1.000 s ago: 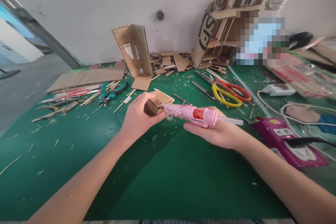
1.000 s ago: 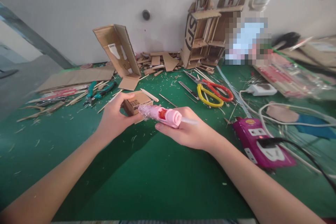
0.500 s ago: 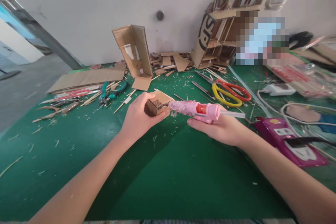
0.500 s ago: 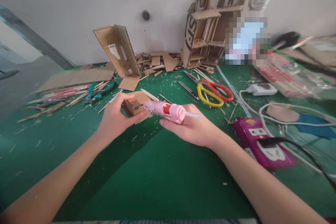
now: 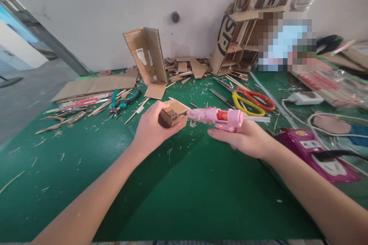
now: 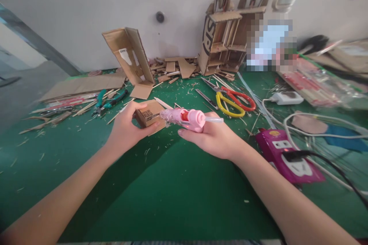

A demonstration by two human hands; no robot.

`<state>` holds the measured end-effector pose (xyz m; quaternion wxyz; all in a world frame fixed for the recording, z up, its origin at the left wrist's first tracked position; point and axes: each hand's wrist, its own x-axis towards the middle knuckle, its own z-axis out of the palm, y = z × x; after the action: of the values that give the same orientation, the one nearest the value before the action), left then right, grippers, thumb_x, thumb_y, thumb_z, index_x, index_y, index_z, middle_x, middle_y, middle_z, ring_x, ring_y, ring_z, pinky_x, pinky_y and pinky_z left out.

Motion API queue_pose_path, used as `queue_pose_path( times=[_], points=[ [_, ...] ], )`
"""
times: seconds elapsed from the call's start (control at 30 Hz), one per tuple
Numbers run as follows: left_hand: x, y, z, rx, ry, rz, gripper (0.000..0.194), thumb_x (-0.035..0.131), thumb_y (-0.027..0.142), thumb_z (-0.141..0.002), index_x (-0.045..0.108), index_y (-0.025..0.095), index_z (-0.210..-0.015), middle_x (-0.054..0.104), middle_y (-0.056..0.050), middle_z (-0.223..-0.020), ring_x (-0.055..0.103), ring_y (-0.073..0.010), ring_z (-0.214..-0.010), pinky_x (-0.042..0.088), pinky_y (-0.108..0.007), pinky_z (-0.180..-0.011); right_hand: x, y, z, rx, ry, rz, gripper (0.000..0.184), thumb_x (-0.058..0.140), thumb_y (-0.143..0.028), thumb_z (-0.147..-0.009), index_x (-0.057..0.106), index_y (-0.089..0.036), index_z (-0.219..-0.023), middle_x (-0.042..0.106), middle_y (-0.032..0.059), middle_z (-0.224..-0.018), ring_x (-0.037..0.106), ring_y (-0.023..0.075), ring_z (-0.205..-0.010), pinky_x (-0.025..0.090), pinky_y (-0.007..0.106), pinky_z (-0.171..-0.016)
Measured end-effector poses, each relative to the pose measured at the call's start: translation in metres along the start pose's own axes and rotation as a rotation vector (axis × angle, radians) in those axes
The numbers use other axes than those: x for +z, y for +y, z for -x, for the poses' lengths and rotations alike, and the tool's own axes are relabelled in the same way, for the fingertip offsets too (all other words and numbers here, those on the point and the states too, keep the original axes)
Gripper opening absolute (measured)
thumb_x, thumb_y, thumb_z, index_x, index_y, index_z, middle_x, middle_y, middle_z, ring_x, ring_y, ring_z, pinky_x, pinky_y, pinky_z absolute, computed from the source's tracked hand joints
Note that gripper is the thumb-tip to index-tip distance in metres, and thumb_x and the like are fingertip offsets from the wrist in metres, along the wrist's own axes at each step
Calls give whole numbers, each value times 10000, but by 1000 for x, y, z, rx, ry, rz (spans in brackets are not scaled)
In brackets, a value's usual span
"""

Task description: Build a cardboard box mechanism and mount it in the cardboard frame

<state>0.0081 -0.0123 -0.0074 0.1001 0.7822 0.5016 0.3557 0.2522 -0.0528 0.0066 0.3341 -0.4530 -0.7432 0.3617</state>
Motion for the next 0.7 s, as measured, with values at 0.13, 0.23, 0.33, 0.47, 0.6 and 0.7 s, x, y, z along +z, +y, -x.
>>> queue_pose_path(
  times=[0.13,0.23,0.33,0.47,0.6,0.7],
  points=[
    [1,0,0,6,13,-2,441,775,462,-707,507,239,-977,680,-41,-974,646,-213,-850,503,-333,-713,2,0,2,33,-40,-36,221,613,-346,-875,583,-185,-726,404,-60,-498,375,92,-450,295,273,-465],
    [1,-2,0,17,12,-8,451,782,442,-696,500,243,-987,683,-47,-1002,651,-223,-876,508,-337,-715,0,2,1,18,3,8,182,625,-328,-859,599,-184,-751,383,-65,-493,372,96,-460,287,277,-475],
    [1,-3,0,15,3,-10,441,778,414,-701,503,244,-1000,680,-54,-1032,655,-230,-908,512,-342,-728,-3,3,-1,3,36,39,142,630,-302,-836,601,-186,-759,368,-67,-494,376,102,-479,296,280,-494],
    [1,-3,0,12,1,-4,440,768,432,-712,513,238,-1014,680,-60,-1061,657,-235,-934,513,-343,-734,-8,1,-3,18,65,46,161,650,-302,-816,585,-193,-716,385,-56,-506,391,109,-492,297,282,-495],
    [1,-3,0,9,5,-3,432,769,424,-709,511,240,-1002,683,-58,-1047,660,-234,-919,515,-344,-729,-8,-1,-2,23,75,50,222,666,-314,-810,546,-197,-664,399,-46,-506,410,114,-497,302,279,-482],
    [1,-3,0,1,4,9,452,778,418,-700,502,243,-1012,684,-62,-1055,662,-232,-913,520,-348,-729,-4,0,-1,21,56,45,245,656,-340,-825,529,-202,-667,402,-46,-501,410,112,-488,299,269,-456]
  ],
)
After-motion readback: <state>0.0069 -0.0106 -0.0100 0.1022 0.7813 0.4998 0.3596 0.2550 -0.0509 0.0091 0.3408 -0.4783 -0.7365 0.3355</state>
